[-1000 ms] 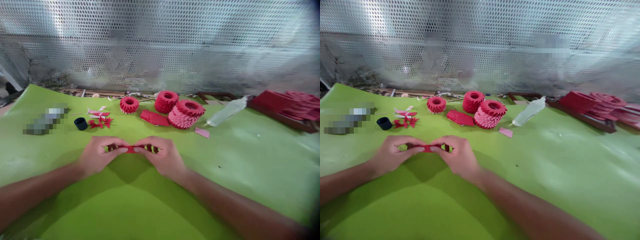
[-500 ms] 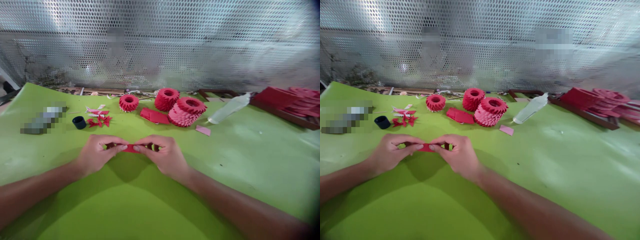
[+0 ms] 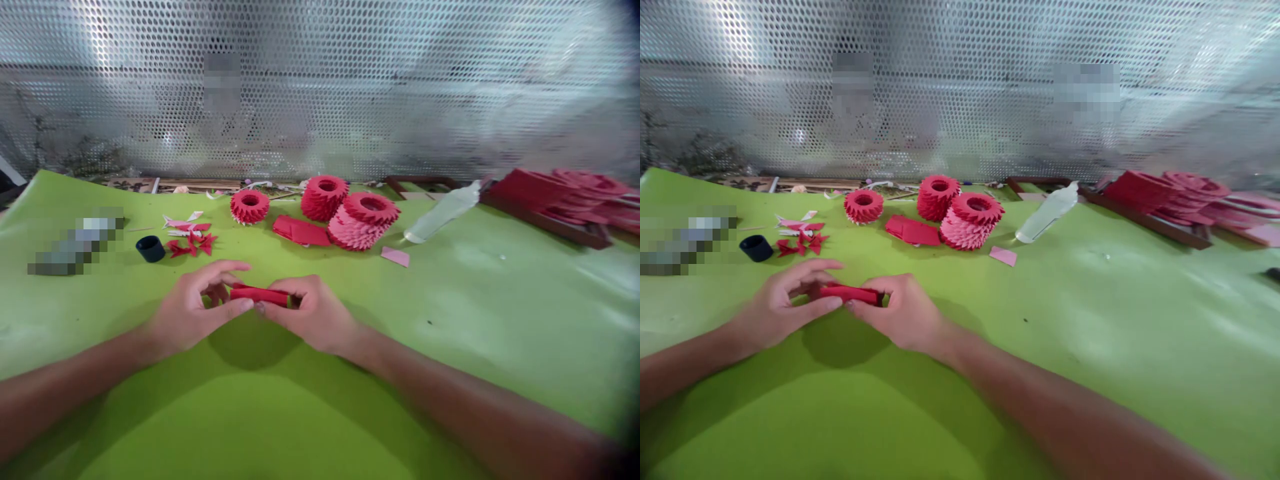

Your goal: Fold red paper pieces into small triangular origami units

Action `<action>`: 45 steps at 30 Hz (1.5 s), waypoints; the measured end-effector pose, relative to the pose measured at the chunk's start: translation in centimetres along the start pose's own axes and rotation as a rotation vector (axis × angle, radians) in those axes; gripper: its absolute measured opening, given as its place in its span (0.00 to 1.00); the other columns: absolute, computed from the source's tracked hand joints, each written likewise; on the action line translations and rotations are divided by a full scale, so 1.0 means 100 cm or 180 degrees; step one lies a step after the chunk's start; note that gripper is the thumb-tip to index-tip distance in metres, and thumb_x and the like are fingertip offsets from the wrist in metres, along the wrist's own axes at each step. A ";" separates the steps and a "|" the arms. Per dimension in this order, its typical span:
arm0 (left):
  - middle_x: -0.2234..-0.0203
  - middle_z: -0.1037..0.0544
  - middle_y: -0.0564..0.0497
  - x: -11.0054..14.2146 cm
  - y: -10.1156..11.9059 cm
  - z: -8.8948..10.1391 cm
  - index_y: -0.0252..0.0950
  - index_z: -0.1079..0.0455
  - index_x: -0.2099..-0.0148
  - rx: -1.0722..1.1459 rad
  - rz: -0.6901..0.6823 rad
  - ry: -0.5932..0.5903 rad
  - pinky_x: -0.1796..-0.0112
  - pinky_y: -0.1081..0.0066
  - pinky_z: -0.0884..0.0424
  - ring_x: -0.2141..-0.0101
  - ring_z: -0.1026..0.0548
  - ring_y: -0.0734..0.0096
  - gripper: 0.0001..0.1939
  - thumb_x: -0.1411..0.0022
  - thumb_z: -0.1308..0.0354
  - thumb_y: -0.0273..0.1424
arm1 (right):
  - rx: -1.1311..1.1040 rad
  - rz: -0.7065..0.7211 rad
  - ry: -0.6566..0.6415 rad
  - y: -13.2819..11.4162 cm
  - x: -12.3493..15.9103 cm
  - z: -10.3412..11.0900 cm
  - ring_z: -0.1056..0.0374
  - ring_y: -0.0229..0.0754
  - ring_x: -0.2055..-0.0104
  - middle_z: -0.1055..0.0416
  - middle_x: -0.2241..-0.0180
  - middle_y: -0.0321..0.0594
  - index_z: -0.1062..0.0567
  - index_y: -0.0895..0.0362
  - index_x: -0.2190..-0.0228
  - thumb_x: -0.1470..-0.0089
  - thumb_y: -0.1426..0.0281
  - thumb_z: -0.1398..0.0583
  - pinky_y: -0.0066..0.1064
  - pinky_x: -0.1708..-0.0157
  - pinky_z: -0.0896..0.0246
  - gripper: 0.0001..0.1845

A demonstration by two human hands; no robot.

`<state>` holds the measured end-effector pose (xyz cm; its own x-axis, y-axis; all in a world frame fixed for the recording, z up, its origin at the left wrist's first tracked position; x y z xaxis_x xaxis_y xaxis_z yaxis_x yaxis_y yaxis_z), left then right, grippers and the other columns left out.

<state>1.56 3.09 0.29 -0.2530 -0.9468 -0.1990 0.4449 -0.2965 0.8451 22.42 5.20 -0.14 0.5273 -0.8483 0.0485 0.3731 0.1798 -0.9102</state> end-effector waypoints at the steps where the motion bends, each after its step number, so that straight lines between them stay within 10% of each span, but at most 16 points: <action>1: 0.63 0.15 0.45 0.000 0.000 -0.001 0.37 0.26 0.46 0.0029 0.0025 -0.0070 0.77 0.73 0.25 0.73 0.19 0.66 0.23 0.41 0.35 0.42 | -0.0034 -0.0027 -0.0002 0.000 0.000 0.000 0.49 0.30 0.83 0.40 0.82 0.29 0.28 0.58 0.77 0.45 0.60 0.36 0.24 0.85 0.59 0.16; 19: 0.68 0.16 0.47 -0.003 -0.005 0.007 0.35 0.28 0.49 0.0111 0.0308 0.0451 0.79 0.74 0.30 0.78 0.26 0.72 0.21 0.42 0.34 0.39 | -0.0203 -0.0123 0.0306 -0.002 -0.004 0.009 0.50 0.29 0.84 0.34 0.82 0.32 0.20 0.60 0.71 0.46 0.55 0.35 0.23 0.87 0.59 0.19; 28: 0.78 0.23 0.50 0.000 -0.005 -0.004 0.34 0.24 0.66 0.0025 0.0334 -0.0478 0.84 0.77 0.46 0.83 0.35 0.76 0.19 0.34 0.45 0.45 | -0.0351 -0.0012 0.0109 0.002 -0.003 0.003 0.49 0.29 0.84 0.36 0.82 0.31 0.20 0.60 0.72 0.46 0.55 0.35 0.23 0.86 0.59 0.19; 37: 0.77 0.22 0.51 -0.007 -0.009 0.012 0.34 0.27 0.69 0.0349 0.0140 0.0375 0.81 0.78 0.36 0.80 0.31 0.76 0.16 0.36 0.42 0.41 | -0.0389 0.0413 0.0791 0.003 -0.012 0.032 0.41 0.31 0.78 0.25 0.72 0.37 0.21 0.59 0.70 0.46 0.61 0.34 0.24 0.80 0.49 0.13; 41: 0.80 0.25 0.52 -0.004 -0.008 0.004 0.35 0.26 0.69 0.0157 0.0360 -0.0093 0.84 0.79 0.44 0.83 0.34 0.77 0.19 0.36 0.43 0.45 | -0.0610 0.0366 0.0202 0.001 -0.008 0.018 0.35 0.33 0.74 0.24 0.68 0.37 0.22 0.57 0.54 0.51 0.61 0.29 0.24 0.78 0.41 0.23; 45: 0.82 0.27 0.53 -0.001 -0.008 -0.001 0.35 0.25 0.68 -0.0064 0.0461 -0.0404 0.83 0.76 0.46 0.83 0.36 0.75 0.23 0.35 0.45 0.49 | -0.0076 0.0810 0.0420 -0.001 -0.002 0.009 0.39 0.32 0.79 0.24 0.74 0.36 0.18 0.58 0.64 0.43 0.62 0.34 0.23 0.83 0.48 0.11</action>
<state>1.29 3.42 -0.45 -0.2909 -0.9567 -0.0108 0.5013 -0.1620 0.8500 22.95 5.82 0.25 0.4971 -0.8352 -0.2351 0.2226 0.3846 -0.8958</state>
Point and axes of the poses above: each hand's wrist, its own x-axis away from the middle knuckle, its own z-axis out of the back of the hand, y = z × x, the point moved 1 cm from there along -x, towards the middle knuckle
